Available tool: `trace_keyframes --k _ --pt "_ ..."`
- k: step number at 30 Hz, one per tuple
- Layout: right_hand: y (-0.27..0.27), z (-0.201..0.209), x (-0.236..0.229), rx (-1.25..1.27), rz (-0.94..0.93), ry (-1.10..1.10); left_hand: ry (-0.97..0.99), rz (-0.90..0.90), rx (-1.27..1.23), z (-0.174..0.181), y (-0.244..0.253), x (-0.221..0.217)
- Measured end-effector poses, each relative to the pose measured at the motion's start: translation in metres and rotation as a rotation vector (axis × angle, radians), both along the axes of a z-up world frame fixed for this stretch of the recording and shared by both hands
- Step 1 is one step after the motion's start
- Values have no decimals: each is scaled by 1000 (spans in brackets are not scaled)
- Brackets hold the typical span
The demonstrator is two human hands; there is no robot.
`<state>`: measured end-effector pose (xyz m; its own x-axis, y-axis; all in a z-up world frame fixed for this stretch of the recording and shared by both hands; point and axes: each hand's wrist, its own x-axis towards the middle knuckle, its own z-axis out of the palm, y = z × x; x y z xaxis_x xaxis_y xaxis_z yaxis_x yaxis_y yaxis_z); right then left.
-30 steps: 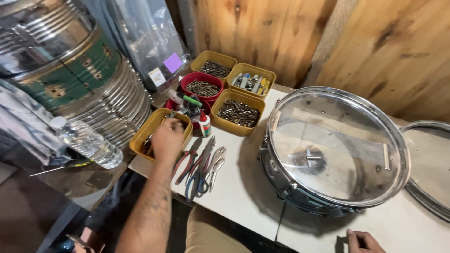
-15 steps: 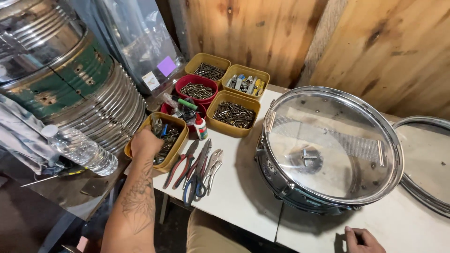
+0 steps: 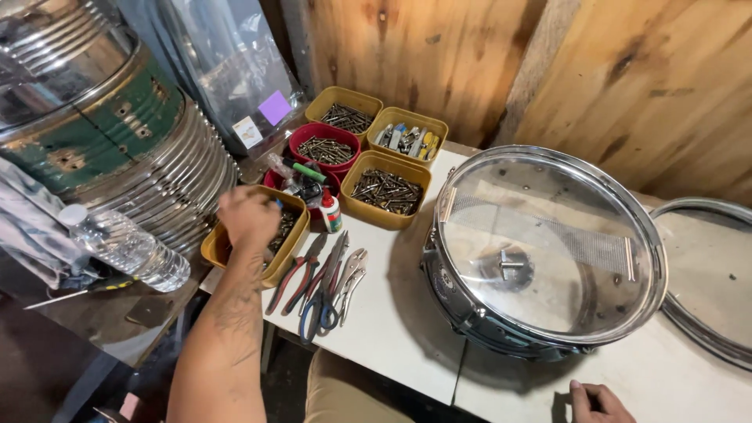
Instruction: The person places a clear drumhead onto a snare drum shell and secures it by tightening the tension rods with their fingers. They then place a metal mesh strip across the drumhead and continue to adjust the tension rods.
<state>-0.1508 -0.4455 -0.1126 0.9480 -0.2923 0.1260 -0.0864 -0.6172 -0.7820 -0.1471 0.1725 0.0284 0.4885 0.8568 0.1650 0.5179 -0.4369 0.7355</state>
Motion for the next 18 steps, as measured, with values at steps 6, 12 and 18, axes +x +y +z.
trace_keyframes --k 6,12,18 --pt "6 6 -2 26 -6 -51 -194 183 -250 -52 66 2" --pt "-4 -13 4 26 70 -137 -96 47 89 -72 68 -4" --pt "-36 -57 24 -115 137 -117 362 -74 300 -72 41 1"
